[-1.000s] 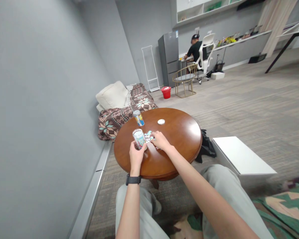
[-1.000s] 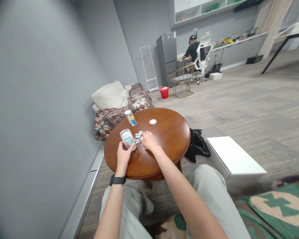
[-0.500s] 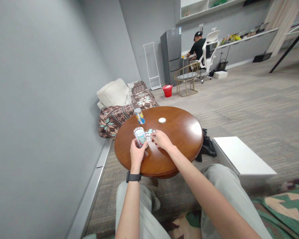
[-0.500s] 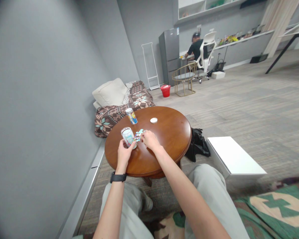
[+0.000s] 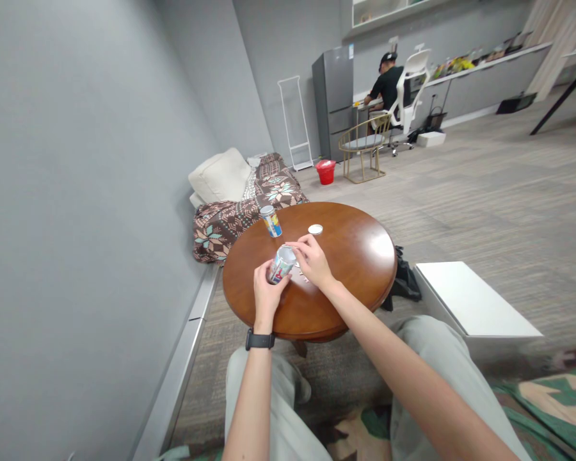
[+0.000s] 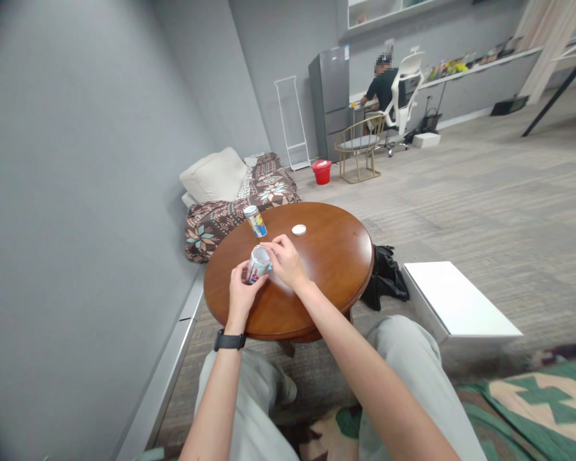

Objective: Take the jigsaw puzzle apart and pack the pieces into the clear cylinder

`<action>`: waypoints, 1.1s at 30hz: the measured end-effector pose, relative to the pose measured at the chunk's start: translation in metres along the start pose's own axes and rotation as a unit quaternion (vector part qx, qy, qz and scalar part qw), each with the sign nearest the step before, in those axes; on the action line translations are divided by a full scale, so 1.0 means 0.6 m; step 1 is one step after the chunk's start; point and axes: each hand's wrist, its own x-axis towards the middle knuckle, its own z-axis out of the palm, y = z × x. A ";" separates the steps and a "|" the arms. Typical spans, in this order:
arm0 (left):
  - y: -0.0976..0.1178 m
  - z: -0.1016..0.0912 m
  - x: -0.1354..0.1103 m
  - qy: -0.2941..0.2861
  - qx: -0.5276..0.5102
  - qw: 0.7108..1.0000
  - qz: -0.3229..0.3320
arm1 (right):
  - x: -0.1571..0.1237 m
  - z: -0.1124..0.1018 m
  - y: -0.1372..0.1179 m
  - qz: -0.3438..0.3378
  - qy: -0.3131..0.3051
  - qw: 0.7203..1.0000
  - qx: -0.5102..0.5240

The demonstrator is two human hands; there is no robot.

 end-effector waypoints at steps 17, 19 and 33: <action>0.023 0.003 -0.001 0.002 -0.057 0.990 -0.131 | -0.008 -0.010 0.013 0.201 -0.205 0.939 -0.190; 0.020 0.003 0.000 0.024 -0.055 0.990 -0.129 | -0.015 -0.005 0.014 0.183 -0.256 0.926 -0.211; 0.015 0.004 0.001 0.082 -0.031 0.985 -0.150 | -0.017 0.012 0.018 0.100 -0.336 0.916 -0.195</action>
